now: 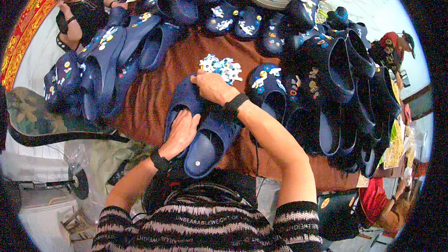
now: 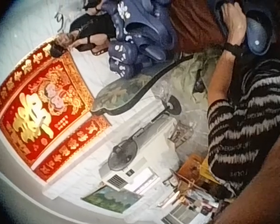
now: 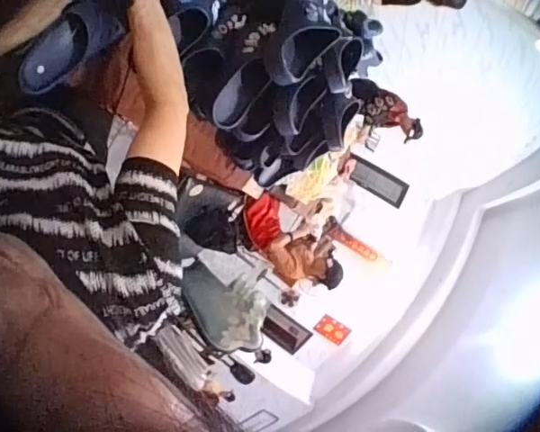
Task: Attaching decorative charms to the holes of blue clog shoes.
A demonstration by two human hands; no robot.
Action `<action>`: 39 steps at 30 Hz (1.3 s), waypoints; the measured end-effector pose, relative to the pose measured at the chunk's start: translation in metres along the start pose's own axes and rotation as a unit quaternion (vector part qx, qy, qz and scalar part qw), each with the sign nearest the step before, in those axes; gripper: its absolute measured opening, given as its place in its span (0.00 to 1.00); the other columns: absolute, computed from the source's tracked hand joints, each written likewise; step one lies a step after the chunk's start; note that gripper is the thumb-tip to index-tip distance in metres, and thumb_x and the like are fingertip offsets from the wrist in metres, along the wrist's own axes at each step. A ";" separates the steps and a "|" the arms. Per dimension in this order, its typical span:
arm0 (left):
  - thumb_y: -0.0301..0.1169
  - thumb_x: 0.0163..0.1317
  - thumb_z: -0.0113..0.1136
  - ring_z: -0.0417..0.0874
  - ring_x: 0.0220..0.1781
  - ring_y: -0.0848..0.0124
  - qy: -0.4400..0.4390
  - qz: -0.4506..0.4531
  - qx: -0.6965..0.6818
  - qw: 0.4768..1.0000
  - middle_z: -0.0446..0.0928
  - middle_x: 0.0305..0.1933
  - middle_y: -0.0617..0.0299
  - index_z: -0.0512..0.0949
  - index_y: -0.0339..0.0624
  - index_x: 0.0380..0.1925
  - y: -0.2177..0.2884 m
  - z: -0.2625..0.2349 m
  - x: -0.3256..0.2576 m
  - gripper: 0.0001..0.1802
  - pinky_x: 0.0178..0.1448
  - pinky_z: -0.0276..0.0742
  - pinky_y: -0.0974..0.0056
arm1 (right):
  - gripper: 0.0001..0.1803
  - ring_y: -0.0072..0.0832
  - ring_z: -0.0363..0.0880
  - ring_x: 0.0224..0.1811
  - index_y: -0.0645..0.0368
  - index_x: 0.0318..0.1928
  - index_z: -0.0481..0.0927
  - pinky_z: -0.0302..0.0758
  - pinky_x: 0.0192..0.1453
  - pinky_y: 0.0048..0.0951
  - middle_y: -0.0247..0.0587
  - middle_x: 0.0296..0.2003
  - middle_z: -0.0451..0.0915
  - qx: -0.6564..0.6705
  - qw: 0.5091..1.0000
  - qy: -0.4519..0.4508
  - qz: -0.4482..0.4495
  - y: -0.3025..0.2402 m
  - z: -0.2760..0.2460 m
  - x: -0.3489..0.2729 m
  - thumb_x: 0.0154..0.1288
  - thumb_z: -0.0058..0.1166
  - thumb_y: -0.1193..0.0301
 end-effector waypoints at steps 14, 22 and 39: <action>0.35 0.72 0.47 0.73 0.51 0.36 -0.029 -0.020 -0.028 0.999 0.74 0.47 0.32 0.71 0.24 0.45 0.022 -0.009 -0.023 0.19 0.57 0.68 0.44 | 0.16 0.49 0.85 0.44 0.63 0.48 0.83 0.78 0.50 0.43 0.58 0.41 0.84 0.115 0.978 0.047 0.168 0.097 -0.036 -0.029 0.62 0.56 0.71; 0.36 0.70 0.54 0.74 0.54 0.39 -0.019 -0.062 -0.125 0.990 0.74 0.50 0.37 0.71 0.29 0.49 0.033 -0.004 -0.039 0.18 0.58 0.71 0.49 | 0.18 0.52 0.81 0.52 0.57 0.50 0.82 0.76 0.56 0.49 0.55 0.46 0.83 0.034 0.987 -0.007 0.154 0.085 -0.016 -0.011 0.57 0.62 0.69; 0.38 0.68 0.59 0.78 0.45 0.47 0.014 -0.039 -0.115 0.993 0.74 0.42 0.43 0.69 0.33 0.45 0.019 -0.021 -0.036 0.18 0.50 0.74 0.51 | 0.19 0.50 0.85 0.45 0.62 0.40 0.83 0.81 0.47 0.49 0.56 0.40 0.85 -0.037 0.962 -0.024 0.268 0.080 -0.009 -0.032 0.56 0.65 0.59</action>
Point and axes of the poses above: each hand's wrist, its own x-axis towards the middle knuckle, its own z-axis out of the palm, y = z × x, the point moved 4 cm from there along x, towards the middle knuckle
